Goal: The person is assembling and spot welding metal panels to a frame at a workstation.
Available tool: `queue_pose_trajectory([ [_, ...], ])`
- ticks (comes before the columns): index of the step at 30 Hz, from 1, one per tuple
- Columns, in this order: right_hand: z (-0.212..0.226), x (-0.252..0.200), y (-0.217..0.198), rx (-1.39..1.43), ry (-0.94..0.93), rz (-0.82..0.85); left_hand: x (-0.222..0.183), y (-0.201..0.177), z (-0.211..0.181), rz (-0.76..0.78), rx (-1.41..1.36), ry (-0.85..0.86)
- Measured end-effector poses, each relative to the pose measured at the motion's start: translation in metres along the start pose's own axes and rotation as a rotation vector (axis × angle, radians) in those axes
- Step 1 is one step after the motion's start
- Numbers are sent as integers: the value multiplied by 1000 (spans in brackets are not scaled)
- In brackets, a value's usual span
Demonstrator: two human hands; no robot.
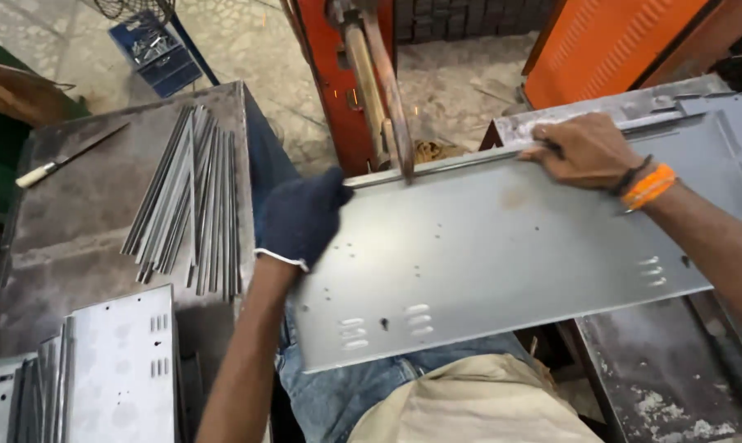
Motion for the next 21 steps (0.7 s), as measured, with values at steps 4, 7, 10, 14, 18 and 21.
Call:
queue_pose_trajectory([
  [4,-9,-5,3,-44,22,14,4,-4,-12,-33,-17,46],
  [7,-10,-4,3,-35,10,-29,6,-7,-11,-22,2,40],
  [10,-9,-5,10,-18,34,-10,5,-2,-8,27,-6,6],
  [14,-29,0,21,-37,86,50,12,-2,-3,30,-32,17],
  [18,-62,-11,34,-104,201,167,12,-3,-14,-26,-351,79],
  [21,-105,-16,29,-197,200,111,30,-8,-34,-59,-686,46],
])
Point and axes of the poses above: each hand's wrist, its own x-axis towards the middle knuckle, its own y-axis out of the palm, z = x × y, the point moved 10 cm from there along x, towards the middle knuckle, and after that the axes turned 14 degrees about z, right-handed, at the moved point
